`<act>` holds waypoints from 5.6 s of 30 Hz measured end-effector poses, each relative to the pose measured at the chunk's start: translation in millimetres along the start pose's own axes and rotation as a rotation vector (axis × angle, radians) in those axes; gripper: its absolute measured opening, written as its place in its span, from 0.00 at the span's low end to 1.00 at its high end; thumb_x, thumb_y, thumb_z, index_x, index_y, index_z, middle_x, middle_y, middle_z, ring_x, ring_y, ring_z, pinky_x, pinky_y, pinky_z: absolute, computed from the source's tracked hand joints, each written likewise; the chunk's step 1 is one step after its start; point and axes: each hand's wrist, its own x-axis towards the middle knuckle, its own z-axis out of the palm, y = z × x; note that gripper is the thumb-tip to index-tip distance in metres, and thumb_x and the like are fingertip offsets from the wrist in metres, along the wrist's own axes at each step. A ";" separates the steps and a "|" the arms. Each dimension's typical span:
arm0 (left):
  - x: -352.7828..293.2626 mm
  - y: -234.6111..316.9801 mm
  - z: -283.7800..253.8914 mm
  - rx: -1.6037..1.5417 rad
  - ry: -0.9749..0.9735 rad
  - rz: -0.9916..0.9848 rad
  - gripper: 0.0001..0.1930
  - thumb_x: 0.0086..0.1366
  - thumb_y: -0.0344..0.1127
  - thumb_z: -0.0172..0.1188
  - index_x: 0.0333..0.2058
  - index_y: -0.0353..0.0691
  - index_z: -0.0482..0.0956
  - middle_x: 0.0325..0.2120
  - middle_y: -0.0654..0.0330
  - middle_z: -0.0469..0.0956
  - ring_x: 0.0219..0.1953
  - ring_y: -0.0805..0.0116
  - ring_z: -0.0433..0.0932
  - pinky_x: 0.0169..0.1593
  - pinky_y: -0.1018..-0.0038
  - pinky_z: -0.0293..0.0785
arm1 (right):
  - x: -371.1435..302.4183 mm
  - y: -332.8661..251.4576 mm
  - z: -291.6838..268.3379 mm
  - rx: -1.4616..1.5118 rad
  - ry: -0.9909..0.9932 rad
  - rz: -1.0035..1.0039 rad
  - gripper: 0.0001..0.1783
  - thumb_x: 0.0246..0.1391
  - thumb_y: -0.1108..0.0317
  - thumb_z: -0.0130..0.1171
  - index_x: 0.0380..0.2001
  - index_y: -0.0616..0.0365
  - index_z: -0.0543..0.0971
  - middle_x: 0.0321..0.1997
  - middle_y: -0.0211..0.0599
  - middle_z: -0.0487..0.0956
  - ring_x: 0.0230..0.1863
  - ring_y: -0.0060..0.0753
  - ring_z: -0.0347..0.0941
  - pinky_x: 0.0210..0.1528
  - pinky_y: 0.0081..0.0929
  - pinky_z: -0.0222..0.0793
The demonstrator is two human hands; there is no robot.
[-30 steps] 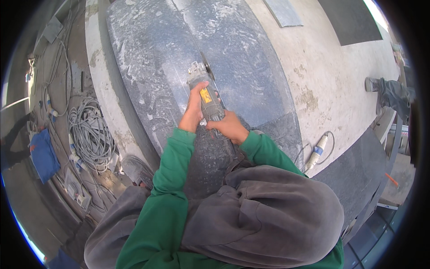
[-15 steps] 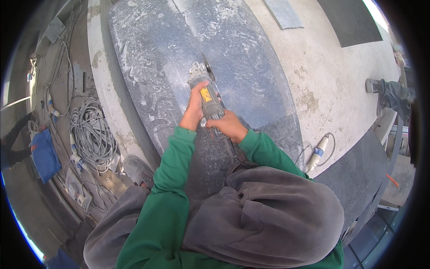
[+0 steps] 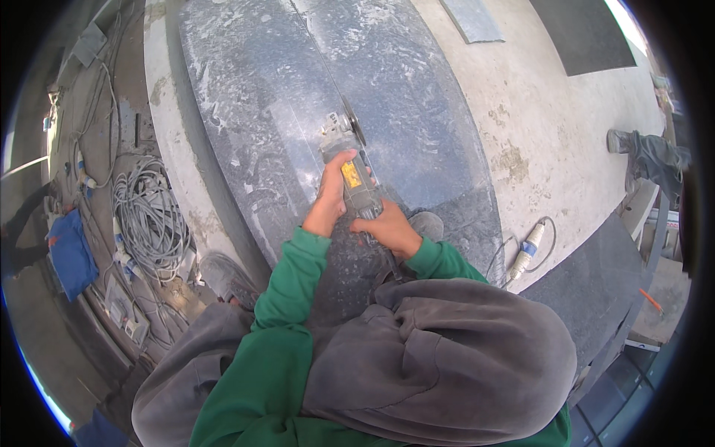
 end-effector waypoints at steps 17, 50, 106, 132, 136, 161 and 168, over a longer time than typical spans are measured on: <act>-4.9 -8.9 -1.3 -0.010 -0.021 0.008 0.25 0.58 0.48 0.62 0.46 0.36 0.69 0.30 0.51 0.77 0.28 0.56 0.80 0.31 0.61 0.81 | -9.0 4.4 1.4 0.024 0.027 0.034 0.20 0.42 0.77 0.67 0.42 0.66 0.75 0.33 0.37 0.78 0.30 0.30 0.77 0.28 0.28 0.74; 13.5 14.9 1.9 0.024 0.007 0.041 0.27 0.57 0.52 0.62 0.46 0.36 0.71 0.32 0.51 0.78 0.30 0.55 0.81 0.33 0.60 0.81 | 22.8 -11.1 -3.1 -0.001 -0.035 0.082 0.21 0.38 0.70 0.69 0.39 0.64 0.80 0.34 0.35 0.81 0.34 0.27 0.76 0.38 0.28 0.71; 1.3 -0.4 -1.7 0.016 -0.005 0.001 0.28 0.57 0.51 0.61 0.47 0.35 0.69 0.33 0.49 0.77 0.31 0.54 0.81 0.34 0.59 0.82 | 5.4 3.4 -1.2 -0.005 -0.006 0.029 0.20 0.42 0.77 0.66 0.42 0.66 0.76 0.32 0.37 0.79 0.29 0.29 0.77 0.28 0.29 0.74; -14.7 -14.9 0.5 0.004 -0.018 0.001 0.26 0.57 0.49 0.62 0.46 0.36 0.68 0.30 0.51 0.76 0.28 0.56 0.80 0.31 0.61 0.80 | -14.0 18.4 -1.6 -0.001 0.014 0.030 0.22 0.44 0.77 0.67 0.45 0.66 0.75 0.35 0.37 0.79 0.30 0.29 0.77 0.28 0.28 0.74; -12.8 -16.4 -2.1 -0.015 -0.033 -0.005 0.26 0.57 0.48 0.62 0.46 0.36 0.68 0.30 0.51 0.77 0.29 0.56 0.80 0.31 0.61 0.80 | -16.8 16.9 0.4 0.032 0.021 0.035 0.22 0.43 0.77 0.67 0.45 0.65 0.75 0.34 0.37 0.79 0.30 0.29 0.77 0.29 0.28 0.74; 20.4 9.4 -5.6 -0.004 -0.028 0.011 0.27 0.57 0.51 0.61 0.46 0.36 0.71 0.31 0.51 0.77 0.29 0.55 0.80 0.31 0.59 0.81 | 22.4 -1.9 -1.0 -0.018 -0.017 0.033 0.19 0.44 0.75 0.66 0.42 0.66 0.77 0.32 0.38 0.80 0.27 0.31 0.77 0.29 0.29 0.73; 20.1 6.2 -7.7 0.003 -0.033 0.017 0.28 0.56 0.52 0.62 0.46 0.36 0.70 0.33 0.51 0.77 0.30 0.55 0.81 0.32 0.60 0.81 | 16.9 -10.6 -1.9 0.067 -0.032 0.125 0.20 0.39 0.73 0.69 0.40 0.65 0.80 0.33 0.36 0.81 0.33 0.27 0.77 0.33 0.27 0.73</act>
